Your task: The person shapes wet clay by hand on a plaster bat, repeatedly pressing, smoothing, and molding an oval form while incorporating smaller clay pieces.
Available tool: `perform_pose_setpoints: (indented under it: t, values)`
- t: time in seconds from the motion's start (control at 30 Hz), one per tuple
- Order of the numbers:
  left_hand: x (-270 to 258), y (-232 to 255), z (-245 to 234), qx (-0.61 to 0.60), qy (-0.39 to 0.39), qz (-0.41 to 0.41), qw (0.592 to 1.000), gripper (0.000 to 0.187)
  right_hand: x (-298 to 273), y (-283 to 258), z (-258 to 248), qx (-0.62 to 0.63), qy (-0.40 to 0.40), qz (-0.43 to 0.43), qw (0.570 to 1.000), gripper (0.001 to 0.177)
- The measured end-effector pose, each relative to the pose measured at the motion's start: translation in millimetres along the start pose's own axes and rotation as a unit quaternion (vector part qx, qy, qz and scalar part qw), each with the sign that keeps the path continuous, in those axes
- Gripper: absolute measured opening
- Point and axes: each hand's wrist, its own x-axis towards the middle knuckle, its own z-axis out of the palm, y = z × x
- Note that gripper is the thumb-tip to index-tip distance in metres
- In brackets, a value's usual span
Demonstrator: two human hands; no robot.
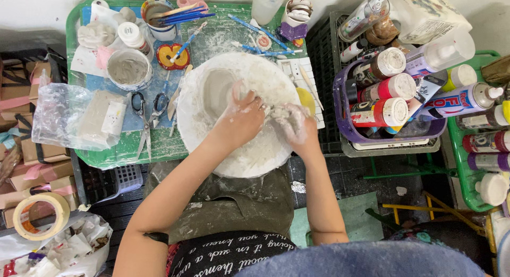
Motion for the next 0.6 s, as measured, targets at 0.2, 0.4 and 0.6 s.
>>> perform_pose_setpoints:
  t: [0.2,0.4,0.6]
  values:
    - [-3,-10,-33,-0.100,0.023,-0.077,0.992,0.048,17,-4,-39,0.175,0.019,0.033,0.984,0.027]
    - [-74,9,-6,-0.035,0.091,-0.084,0.992,0.060,5,-33,-46,-0.148,0.007,0.002,0.989,0.044]
    - [-117,30,28,-0.069,0.050,-0.148,0.985,0.055,-26,-35,-34,0.009,-0.109,0.164,0.980,0.037]
